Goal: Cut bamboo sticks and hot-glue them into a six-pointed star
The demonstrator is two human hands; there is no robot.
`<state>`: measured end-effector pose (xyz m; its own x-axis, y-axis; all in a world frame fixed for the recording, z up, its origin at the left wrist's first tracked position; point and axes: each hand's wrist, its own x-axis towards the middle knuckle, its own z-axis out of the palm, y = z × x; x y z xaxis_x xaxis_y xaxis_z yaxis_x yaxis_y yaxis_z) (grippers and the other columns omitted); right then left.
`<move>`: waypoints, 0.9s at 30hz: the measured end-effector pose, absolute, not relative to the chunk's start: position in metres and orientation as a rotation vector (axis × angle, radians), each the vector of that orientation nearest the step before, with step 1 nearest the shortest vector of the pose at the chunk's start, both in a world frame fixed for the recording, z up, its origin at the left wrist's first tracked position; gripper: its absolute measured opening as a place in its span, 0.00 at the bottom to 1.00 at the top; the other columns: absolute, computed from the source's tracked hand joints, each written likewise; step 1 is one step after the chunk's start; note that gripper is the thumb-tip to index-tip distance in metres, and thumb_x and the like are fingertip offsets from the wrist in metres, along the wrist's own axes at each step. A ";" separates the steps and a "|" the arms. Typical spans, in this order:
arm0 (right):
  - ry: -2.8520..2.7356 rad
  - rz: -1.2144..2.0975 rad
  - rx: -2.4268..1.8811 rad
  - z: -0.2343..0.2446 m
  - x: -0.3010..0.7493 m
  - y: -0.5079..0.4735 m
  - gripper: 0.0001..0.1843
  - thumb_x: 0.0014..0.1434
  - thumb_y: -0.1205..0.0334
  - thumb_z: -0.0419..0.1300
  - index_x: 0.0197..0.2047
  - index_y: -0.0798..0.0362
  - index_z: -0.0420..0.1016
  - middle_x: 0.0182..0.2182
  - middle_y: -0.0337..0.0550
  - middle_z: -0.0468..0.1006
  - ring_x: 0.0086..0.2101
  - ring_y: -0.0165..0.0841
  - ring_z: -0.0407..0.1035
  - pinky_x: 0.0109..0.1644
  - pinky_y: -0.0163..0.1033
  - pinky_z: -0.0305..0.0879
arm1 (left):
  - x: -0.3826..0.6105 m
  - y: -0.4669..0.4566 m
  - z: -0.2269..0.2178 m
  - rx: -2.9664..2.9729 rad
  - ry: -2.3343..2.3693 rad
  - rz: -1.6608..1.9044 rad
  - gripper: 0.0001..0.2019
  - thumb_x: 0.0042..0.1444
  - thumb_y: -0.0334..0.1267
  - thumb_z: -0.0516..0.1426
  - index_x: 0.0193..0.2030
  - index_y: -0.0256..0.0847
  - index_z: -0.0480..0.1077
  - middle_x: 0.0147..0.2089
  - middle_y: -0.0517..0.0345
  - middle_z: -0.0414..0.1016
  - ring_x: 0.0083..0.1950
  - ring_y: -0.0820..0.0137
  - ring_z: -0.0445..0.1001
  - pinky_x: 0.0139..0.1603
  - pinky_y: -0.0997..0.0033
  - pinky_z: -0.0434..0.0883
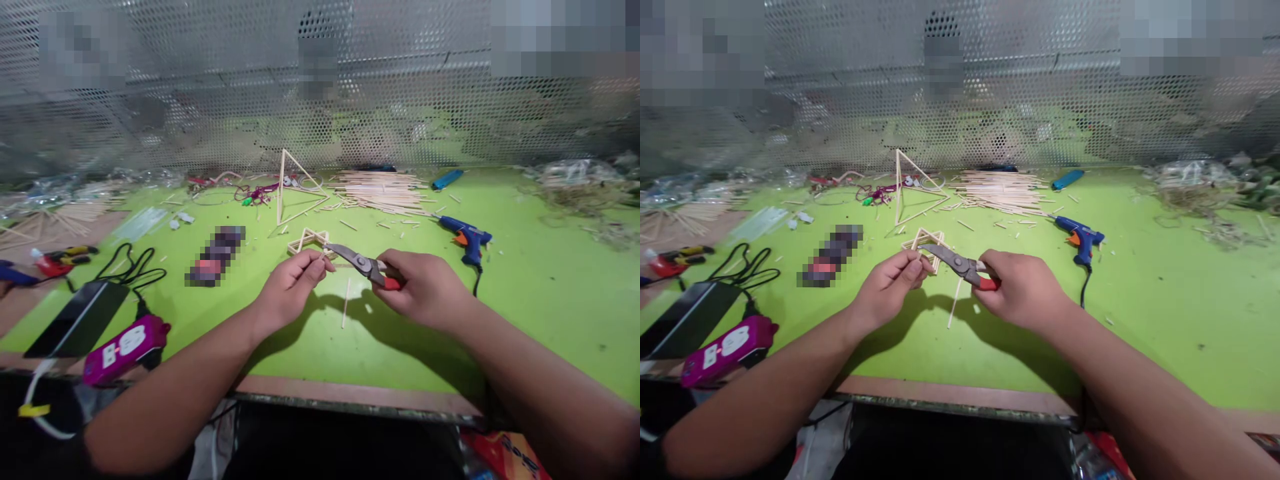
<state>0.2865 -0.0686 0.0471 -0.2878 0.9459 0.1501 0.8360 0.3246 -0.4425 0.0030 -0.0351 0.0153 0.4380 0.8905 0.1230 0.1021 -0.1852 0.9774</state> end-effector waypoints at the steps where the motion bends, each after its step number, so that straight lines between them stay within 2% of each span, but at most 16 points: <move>1: -2.212 0.396 -1.588 0.049 0.287 -0.068 0.07 0.61 0.55 0.63 0.35 0.45 0.69 0.27 0.40 0.77 0.26 0.37 0.66 0.32 0.43 0.53 | 0.003 -0.035 0.015 1.597 0.872 0.914 0.19 0.79 0.57 0.59 0.51 0.43 0.79 0.37 0.60 0.69 0.37 0.69 0.63 0.39 0.66 0.63; 6: -2.233 0.397 -1.558 0.052 0.287 -0.068 0.04 0.64 0.59 0.60 0.42 0.46 0.69 0.33 0.43 0.79 0.31 0.40 0.68 0.34 0.44 0.57 | 0.004 -0.032 0.013 1.547 0.792 0.965 0.19 0.79 0.57 0.58 0.50 0.42 0.78 0.34 0.62 0.65 0.33 0.69 0.60 0.36 0.66 0.61; 11: -2.270 0.338 -1.483 0.046 0.288 -0.069 0.10 0.66 0.60 0.59 0.51 0.47 0.70 0.43 0.49 0.81 0.41 0.45 0.74 0.43 0.48 0.65 | 0.003 -0.030 0.011 1.535 0.765 0.963 0.17 0.80 0.55 0.58 0.51 0.43 0.78 0.32 0.64 0.62 0.33 0.69 0.59 0.36 0.66 0.61; 18: -2.302 0.301 -1.445 0.043 0.289 -0.070 0.10 0.68 0.60 0.59 0.52 0.46 0.68 0.45 0.49 0.79 0.44 0.48 0.75 0.48 0.51 0.69 | 0.000 -0.030 0.006 1.581 0.811 0.913 0.18 0.80 0.56 0.57 0.53 0.43 0.79 0.36 0.60 0.68 0.35 0.69 0.62 0.37 0.66 0.62; 27: -2.325 0.292 -1.437 0.042 0.287 -0.070 0.09 0.68 0.61 0.59 0.51 0.46 0.67 0.45 0.49 0.79 0.44 0.48 0.75 0.48 0.51 0.69 | 0.000 -0.032 0.009 1.672 0.881 0.871 0.19 0.81 0.55 0.56 0.54 0.43 0.80 0.39 0.59 0.72 0.38 0.67 0.65 0.39 0.66 0.64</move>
